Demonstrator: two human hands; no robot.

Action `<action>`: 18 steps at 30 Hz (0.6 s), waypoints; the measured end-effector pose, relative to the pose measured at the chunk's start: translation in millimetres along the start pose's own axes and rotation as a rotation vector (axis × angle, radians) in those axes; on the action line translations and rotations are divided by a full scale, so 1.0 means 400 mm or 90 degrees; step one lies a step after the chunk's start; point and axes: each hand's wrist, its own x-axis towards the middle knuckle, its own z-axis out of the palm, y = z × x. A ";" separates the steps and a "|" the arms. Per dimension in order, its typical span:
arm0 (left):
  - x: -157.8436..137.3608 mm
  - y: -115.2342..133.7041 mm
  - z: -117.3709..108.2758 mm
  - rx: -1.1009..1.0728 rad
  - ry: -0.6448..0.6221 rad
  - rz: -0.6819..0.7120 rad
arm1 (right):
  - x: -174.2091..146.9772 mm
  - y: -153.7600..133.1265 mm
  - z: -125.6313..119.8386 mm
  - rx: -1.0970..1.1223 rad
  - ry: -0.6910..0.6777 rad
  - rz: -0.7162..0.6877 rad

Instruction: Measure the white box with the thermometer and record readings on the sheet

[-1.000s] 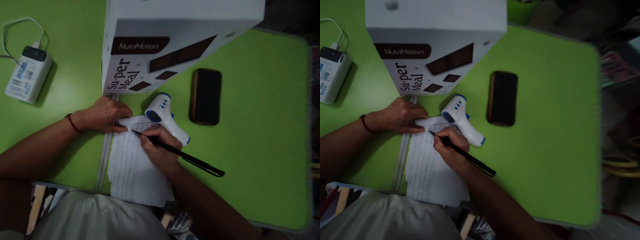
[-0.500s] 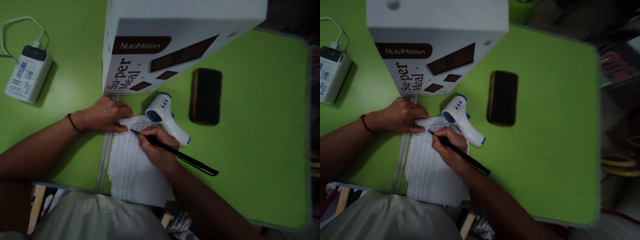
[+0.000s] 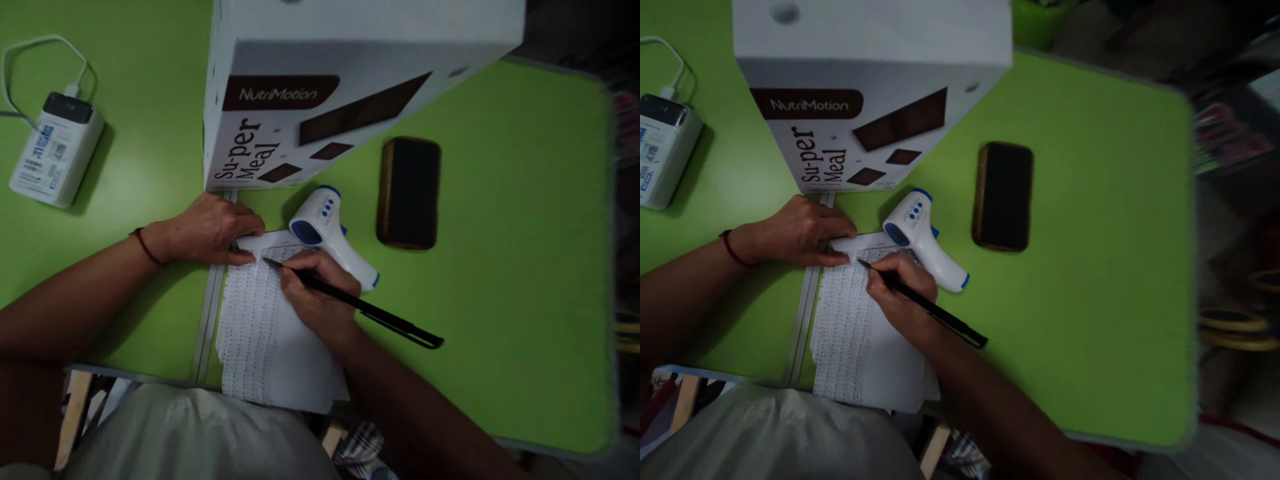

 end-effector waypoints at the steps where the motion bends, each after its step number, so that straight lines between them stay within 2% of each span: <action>1: 0.000 0.000 -0.001 0.000 0.000 0.000 | 0.000 0.000 0.001 0.002 0.002 0.002; 18: -0.001 -0.002 0.000 -0.007 0.016 0.005 | 0.001 -0.003 0.001 0.005 -0.004 -0.003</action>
